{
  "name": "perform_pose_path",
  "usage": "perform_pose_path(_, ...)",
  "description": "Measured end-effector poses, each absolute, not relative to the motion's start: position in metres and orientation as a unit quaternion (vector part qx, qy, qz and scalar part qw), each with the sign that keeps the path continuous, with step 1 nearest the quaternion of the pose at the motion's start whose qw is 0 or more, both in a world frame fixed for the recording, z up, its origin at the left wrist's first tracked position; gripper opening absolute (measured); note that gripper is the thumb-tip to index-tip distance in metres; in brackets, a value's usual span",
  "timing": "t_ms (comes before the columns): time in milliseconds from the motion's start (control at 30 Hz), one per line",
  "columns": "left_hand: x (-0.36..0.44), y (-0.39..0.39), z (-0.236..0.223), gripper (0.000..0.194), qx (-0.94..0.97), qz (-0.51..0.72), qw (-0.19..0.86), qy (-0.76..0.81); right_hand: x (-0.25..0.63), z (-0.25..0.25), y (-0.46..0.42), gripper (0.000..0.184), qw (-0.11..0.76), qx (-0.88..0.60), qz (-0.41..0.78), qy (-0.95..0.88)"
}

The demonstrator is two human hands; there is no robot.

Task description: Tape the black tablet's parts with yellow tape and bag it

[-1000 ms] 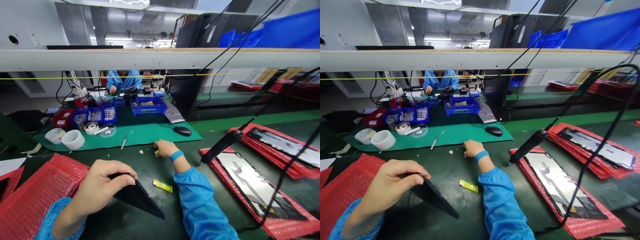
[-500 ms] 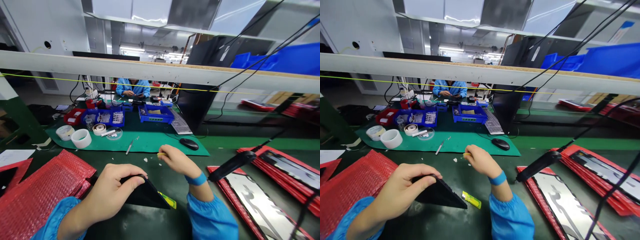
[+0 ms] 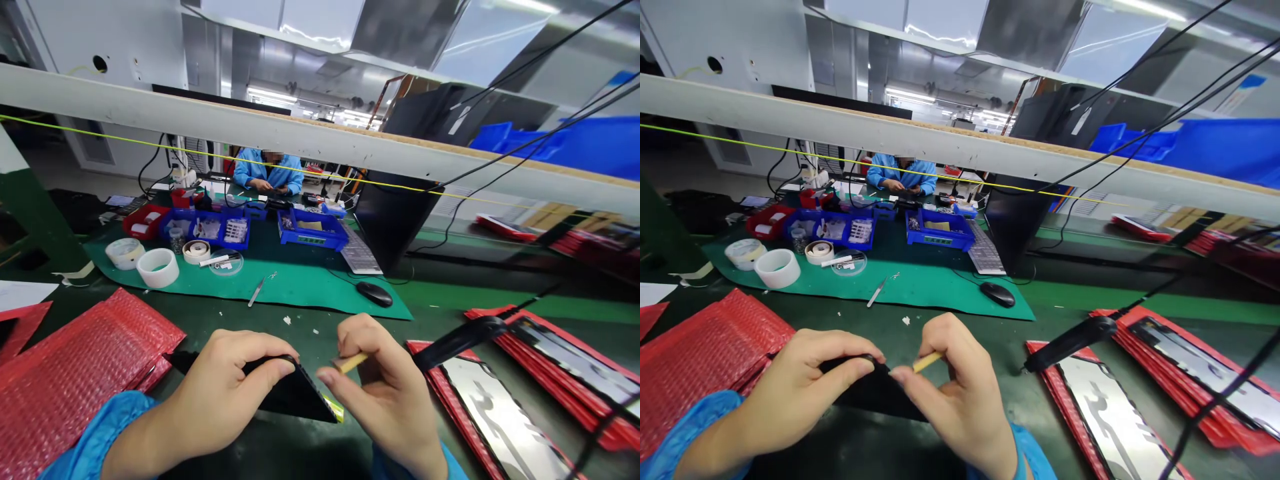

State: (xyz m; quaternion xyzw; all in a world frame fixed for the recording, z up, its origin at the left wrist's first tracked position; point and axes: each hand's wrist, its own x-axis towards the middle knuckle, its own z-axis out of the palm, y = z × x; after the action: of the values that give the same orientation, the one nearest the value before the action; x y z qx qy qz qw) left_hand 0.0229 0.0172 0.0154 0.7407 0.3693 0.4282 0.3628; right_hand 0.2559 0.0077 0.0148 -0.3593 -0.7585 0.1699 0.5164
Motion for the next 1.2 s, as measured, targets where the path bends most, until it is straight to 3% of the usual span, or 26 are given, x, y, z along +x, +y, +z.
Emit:
perform_pose_path(133, 0.023, 0.017, 0.013, 0.022, 0.737, 0.437, 0.360, 0.369, 0.252, 0.010, 0.001, 0.017, 0.510, -0.370, 0.174, -0.757)
perform_pose_path(267, 0.022, 0.017, 0.008, 0.021, 0.738, 0.429, 0.356, 0.380, 0.252, 0.005, -0.005, 0.030, 0.492, -0.373, 0.196, -0.762)
perform_pose_path(533, 0.023, 0.016, 0.014, 0.024, 0.739, 0.436, 0.350, 0.376, 0.256, 0.012, -0.015, 0.038, 0.454, -0.367, 0.156, -0.797)
perform_pose_path(667, 0.023, 0.015, 0.016, 0.022, 0.736, 0.434, 0.362, 0.372, 0.253, 0.005, -0.018, 0.043, 0.510, -0.366, 0.156, -0.763)
perform_pose_path(733, 0.024, 0.016, 0.017, 0.022, 0.734, 0.436, 0.365, 0.371, 0.252, 0.003, -0.016, 0.040, 0.529, -0.367, 0.160, -0.748)
perform_pose_path(1000, 0.025, 0.015, 0.013, 0.023, 0.749, 0.421, 0.345, 0.377, 0.241, 0.010, -0.009, 0.023, 0.476, -0.372, 0.141, -0.785)
perform_pose_path(1200, 0.029, 0.008, 0.007, 0.027, 0.778, 0.457, 0.261, 0.343, 0.227, -0.005, -0.017, 0.015, 0.487, -0.419, 0.267, -0.718)
